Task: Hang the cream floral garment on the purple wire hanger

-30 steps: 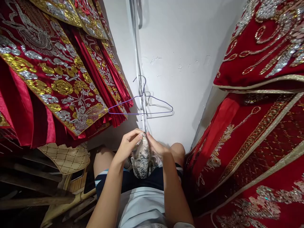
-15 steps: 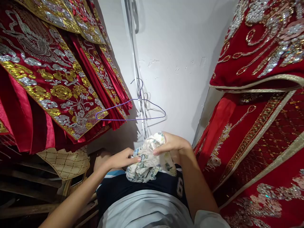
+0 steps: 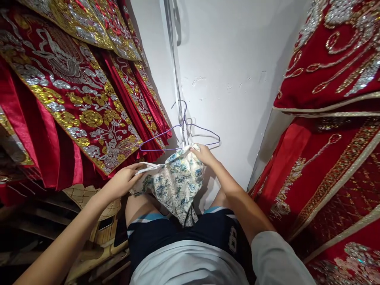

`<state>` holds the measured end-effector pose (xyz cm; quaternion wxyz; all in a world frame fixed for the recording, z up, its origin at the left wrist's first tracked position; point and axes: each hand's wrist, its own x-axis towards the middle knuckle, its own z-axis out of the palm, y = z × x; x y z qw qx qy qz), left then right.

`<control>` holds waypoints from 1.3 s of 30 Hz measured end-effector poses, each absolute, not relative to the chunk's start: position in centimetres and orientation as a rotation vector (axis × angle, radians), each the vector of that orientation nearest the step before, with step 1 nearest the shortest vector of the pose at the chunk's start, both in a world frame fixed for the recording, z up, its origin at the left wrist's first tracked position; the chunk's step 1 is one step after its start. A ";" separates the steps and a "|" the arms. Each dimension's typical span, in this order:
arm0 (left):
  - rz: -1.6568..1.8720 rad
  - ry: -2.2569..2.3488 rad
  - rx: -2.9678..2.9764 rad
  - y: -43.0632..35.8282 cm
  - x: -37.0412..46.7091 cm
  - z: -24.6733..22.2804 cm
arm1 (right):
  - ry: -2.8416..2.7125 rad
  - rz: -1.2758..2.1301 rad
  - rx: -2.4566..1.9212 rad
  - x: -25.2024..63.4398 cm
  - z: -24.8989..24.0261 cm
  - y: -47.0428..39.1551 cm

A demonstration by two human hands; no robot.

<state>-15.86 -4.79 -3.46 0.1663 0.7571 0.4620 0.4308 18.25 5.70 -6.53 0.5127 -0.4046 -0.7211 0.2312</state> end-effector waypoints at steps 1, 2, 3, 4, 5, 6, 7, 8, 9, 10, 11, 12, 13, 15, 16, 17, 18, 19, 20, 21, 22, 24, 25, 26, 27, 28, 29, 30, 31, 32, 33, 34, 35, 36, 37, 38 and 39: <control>1.250 1.327 2.184 -4.4 -16.0 -3.4 | -1.750 0.551 -0.988 18.6 -6.7 5.6; 1.263 1.341 2.222 -4.1 -16.0 -3.3 | -1.757 0.537 -0.996 19.1 -6.8 5.3; 1.254 1.363 2.274 -3.8 -16.0 -3.3 | -1.754 0.516 -1.001 19.7 -6.8 4.8; 1.226 1.393 2.336 -3.6 -15.8 -3.2 | -1.744 0.493 -1.008 20.5 -6.6 4.3; 1.189 1.421 2.396 -3.6 -15.5 -3.0 | -1.730 0.472 -1.022 21.2 -6.4 3.7; 1.147 1.443 2.444 -3.6 -15.0 -2.7 | -1.714 0.453 -1.039 21.9 -6.2 3.1; 1.104 1.451 2.481 -3.7 -14.5 -2.3 | -1.698 0.439 -1.054 22.5 -6.0 2.5; 1.062 1.446 2.510 -3.9 -13.8 -1.8 | -1.685 0.428 -1.065 22.9 -5.7 2.0; 1.024 1.434 2.537 -4.0 -13.1 -1.1 | -1.678 0.418 -1.072 23.1 -5.6 1.5; 0.999 1.417 2.563 -4.1 -12.2 -0.5 | -1.681 0.410 -1.073 23.1 -5.4 1.2; 0.989 1.393 2.593 -4.1 -11.4 0.2 | -1.693 0.407 -1.068 23.0 -5.3 0.9; 1.003 1.361 2.628 -4.0 -10.6 0.9 | -1.716 0.412 -1.060 22.7 -5.2 0.6; 1.038 1.320 2.666 -3.6 -9.8 1.5 | -1.742 0.421 -1.049 22.3 -5.2 0.4; 1.153 1.237 2.721 -2.5 -8.6 2.5 | -1.794 0.455 -1.029 21.6 -5.1 -0.1; 1.223 1.216 2.730 -1.8 -8.1 2.8 | -1.817 0.475 -1.025 21.3 -5.2 -0.3; 1.288 1.215 2.720 -1.1 -7.8 3.0 | -1.839 0.492 -1.023 21.2 -5.2 -0.6; 1.340 1.228 2.696 -0.3 -7.7 3.2 | -1.865 0.504 -1.017 21.2 -5.2 -0.8; 1.369 1.240 2.672 0.3 -7.6 3.2 | -1.888 0.500 -1.007 21.4 -5.3 -1.0; 1.373 1.243 2.657 0.8 -7.7 3.1 | -1.901 0.473 -0.995 21.7 -5.4 -1.2; 1.362 1.235 2.652 1.1 -7.9 3.1 | -1.887 0.421 -0.986 22.2 -5.5 -1.3; 1.348 1.219 2.653 1.3 -8.1 3.0 | -1.840 0.348 -0.985 22.8 -5.5 -1.4; 1.333 1.200 2.667 1.3 -8.5 2.9 | -1.664 0.176 -1.024 24.0 -5.5 -1.1; 1.322 1.207 2.671 1.3 -8.6 3.0 | -1.569 0.104 -1.059 24.7 -5.4 -0.8; 1.307 1.223 2.671 1.1 -8.6 3.1 | -1.495 0.056 -1.100 25.3 -5.2 -0.4; 1.285 1.243 2.675 1.0 -8.5 3.2 | -1.455 0.037 -1.139 25.8 -4.9 0.0; 1.256 1.266 2.683 0.9 -8.4 3.4 | -1.448 0.047 -1.172 26.4 -4.5 0.4; 1.224 1.294 2.697 0.9 -8.3 3.6 | -1.464 0.079 -1.202 26.9 -4.1 0.7; 1.205 1.332 2.709 0.9 -8.2 3.7 | -1.489 0.123 -1.229 27.4 -3.6 0.9; 1.204 1.377 2.715 1.0 -8.2 3.9 | -1.512 0.172 -1.252 27.9 -3.0 1.0; 1.224 1.428 2.709 1.1 -8.3 4.0 | -1.527 0.228 -1.267 28.3 -2.5 0.9; 1.262 1.483 2.686 1.3 -8.6 4.0 | -1.534 0.299 -1.270 28.8 -1.9 0.6; 1.311 1.545 2.643 1.4 -8.9 4.0 | -1.541 0.399 -1.256 29.2 -1.3 0.2; 1.352 1.613 2.579 1.6 -9.3 4.0 | -1.553 0.534 -1.222 29.5 -0.8 -0.2; 1.364 1.678 2.507 1.7 -9.8 3.9 | -1.561 0.694 -1.173 29.7 -0.3 -0.6; 1.340 1.732 2.447 1.8 -10.2 3.8 | -1.555 0.857 -1.122 29.7 0.1 -0.9; 1.296 1.767 2.407 1.9 -10.5 3.8 | -1.531 1.001 -1.079 29.4 0.3 -1.1; 1.252 1.777 2.390 2.0 -10.7 3.7 | -1.497 1.106 -1.048 28.9 0.3 -1.3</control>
